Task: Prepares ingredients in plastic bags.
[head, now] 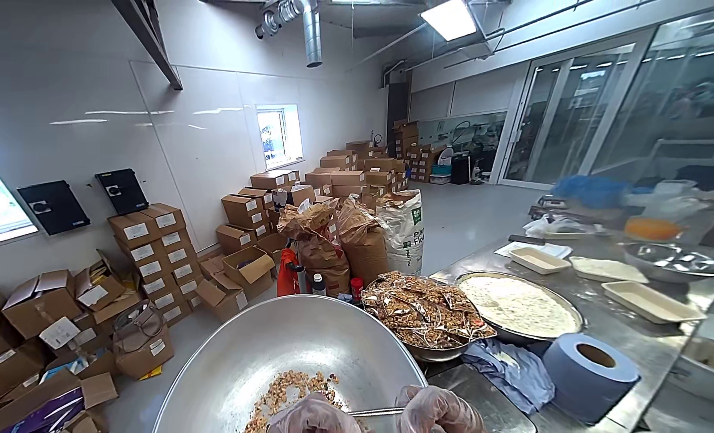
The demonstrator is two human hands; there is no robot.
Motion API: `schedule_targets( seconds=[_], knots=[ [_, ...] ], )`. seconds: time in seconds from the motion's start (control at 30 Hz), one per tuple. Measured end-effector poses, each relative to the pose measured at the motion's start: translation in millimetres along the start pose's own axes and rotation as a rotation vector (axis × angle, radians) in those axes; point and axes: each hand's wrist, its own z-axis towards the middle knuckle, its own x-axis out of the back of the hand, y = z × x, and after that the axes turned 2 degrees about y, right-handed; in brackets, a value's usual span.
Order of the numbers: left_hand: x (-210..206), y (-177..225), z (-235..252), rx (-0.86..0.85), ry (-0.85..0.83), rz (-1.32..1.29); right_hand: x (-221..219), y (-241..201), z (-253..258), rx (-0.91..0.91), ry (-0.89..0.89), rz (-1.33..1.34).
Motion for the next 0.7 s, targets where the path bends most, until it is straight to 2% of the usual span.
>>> schedule_targets(
  seconds=[0.17, 0.4, 0.6, 0.7],
  knots=[
    [1.6, -2.6, 1.5, 0.017, -0.028, -0.081, 0.1, -4.5, -2.6, 0.059, -0.015, -0.116],
    [-0.3, -5.7, -0.9, -0.007, -0.051, -0.033, 0.2, -4.8, -3.6, -0.034, 0.036, 0.058],
    [-4.2, -7.1, -1.2, -0.016, -0.039, -0.046, 1.5, -5.8, -4.7, -0.043, 0.057, 0.09],
    [-8.8, -12.8, -2.2, -0.031, 0.038, -0.078, 3.2, -6.0, -3.0, -0.036, 0.053, 0.087]
  ],
)
